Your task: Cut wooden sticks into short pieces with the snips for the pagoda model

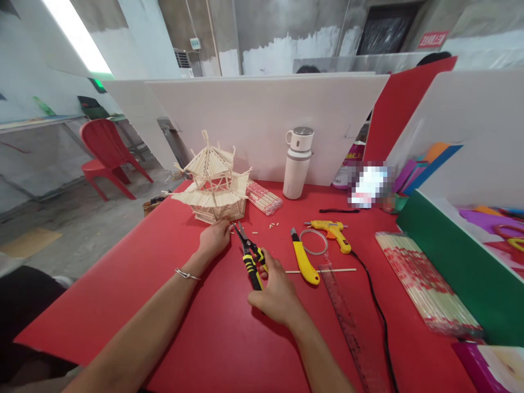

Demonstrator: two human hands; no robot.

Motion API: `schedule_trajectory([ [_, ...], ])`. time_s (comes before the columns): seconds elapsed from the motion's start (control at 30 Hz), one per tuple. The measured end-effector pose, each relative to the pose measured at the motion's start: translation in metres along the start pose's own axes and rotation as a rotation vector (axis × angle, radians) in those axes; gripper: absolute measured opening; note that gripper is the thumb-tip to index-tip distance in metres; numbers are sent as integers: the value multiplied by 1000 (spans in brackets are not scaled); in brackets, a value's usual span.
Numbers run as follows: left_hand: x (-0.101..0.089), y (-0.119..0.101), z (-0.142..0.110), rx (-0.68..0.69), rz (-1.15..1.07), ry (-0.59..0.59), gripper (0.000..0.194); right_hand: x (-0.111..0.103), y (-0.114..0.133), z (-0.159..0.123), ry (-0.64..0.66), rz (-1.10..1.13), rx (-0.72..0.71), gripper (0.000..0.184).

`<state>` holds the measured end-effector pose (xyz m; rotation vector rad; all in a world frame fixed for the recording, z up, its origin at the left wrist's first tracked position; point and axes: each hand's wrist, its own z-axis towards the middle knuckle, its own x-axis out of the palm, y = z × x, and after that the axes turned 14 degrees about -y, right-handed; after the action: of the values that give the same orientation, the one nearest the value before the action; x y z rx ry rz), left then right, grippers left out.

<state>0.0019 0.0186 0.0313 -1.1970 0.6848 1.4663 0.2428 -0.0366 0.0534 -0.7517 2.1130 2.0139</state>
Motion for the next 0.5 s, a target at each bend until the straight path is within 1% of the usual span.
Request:
schedule_trajectory([
  [0.1,1,2,0,-4,-10,-3,32,1,-4,3,-31,10,9,97],
  [0.2,1,4,0,-12,-18,-18,30,3,-11,6,-116,-82,3,99],
  [0.33,1,3,-1,34,-33,-2,27,9,-18,9,-283,-373,-133,96],
  [0.4,0,2,-2,40,-29,14,27,11,-19,10,-322,-476,-190,93],
  [0.5,0,-1,-3,22,-3,50,28,14,-22,12,-351,-532,-228,92],
])
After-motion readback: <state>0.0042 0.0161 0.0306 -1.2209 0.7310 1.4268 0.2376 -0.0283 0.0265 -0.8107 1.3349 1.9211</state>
